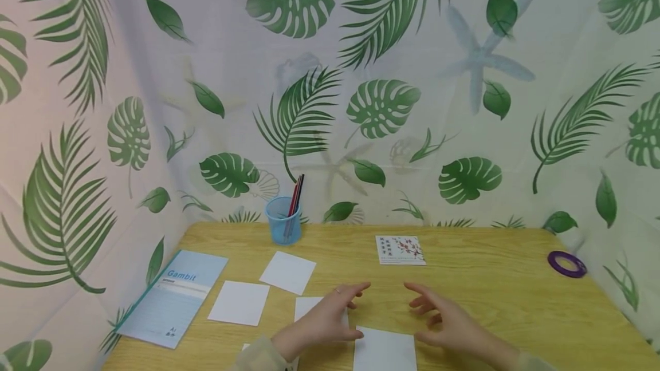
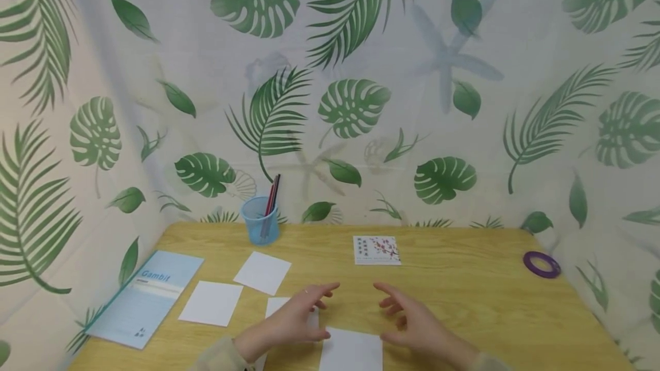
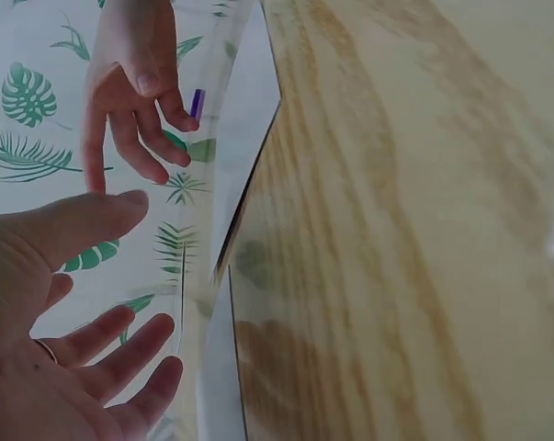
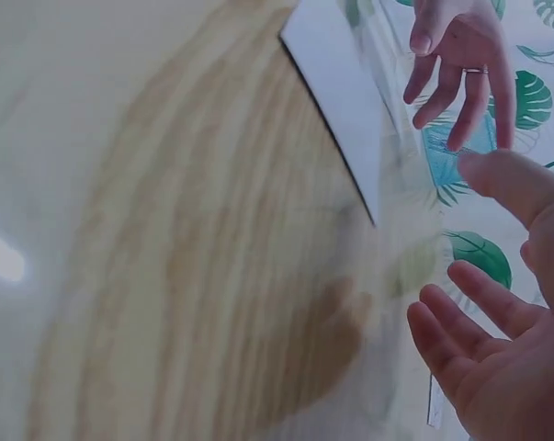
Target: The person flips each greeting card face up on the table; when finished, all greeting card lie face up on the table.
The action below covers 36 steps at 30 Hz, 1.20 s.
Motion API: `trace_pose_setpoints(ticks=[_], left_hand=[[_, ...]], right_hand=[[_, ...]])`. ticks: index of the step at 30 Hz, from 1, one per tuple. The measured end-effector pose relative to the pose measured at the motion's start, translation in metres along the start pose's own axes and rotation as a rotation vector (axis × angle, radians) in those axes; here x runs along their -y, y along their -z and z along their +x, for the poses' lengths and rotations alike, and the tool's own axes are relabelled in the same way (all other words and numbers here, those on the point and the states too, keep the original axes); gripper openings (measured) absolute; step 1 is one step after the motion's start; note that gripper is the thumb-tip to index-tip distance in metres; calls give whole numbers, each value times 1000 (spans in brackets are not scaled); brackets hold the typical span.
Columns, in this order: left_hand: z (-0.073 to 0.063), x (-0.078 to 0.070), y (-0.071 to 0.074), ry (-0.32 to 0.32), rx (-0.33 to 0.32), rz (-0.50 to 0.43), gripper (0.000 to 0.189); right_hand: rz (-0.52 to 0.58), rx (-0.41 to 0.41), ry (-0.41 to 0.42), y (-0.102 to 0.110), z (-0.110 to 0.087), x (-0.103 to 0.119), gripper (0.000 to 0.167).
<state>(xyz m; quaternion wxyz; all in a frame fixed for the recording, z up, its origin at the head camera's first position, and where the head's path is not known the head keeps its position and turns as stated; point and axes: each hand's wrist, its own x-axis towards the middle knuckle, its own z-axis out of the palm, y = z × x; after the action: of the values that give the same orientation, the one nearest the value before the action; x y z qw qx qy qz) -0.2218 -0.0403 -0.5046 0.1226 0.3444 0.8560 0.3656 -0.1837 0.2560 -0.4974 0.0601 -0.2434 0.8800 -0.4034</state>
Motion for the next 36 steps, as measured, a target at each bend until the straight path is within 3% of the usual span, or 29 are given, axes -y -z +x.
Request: trace_pose_setpoints(ticks=[8, 11, 18, 25, 32, 36], left_hand=[[-1, -8, -4, -61, 85, 204, 106], [-3, -10, -5, -100, 103, 304, 108], [-10, -13, -6, -116, 192, 384, 102], [-10, -10, -4, -149, 245, 465, 88], [-11, -7, -5, -157, 280, 518, 83], [-14, -7, -4, -191, 305, 527, 76]], right_hand=[[-310, -13, 190, -13, -18, -10, 88], [-377, -6, 262, -15, -19, -15, 87], [-372, 152, 228, -16, -21, -15, 79], [-473, 167, 313, -12, -25, -17, 69], [-456, 229, 247, -12, -26, -13, 57], [-492, 234, 281, -14, -28, -12, 55]])
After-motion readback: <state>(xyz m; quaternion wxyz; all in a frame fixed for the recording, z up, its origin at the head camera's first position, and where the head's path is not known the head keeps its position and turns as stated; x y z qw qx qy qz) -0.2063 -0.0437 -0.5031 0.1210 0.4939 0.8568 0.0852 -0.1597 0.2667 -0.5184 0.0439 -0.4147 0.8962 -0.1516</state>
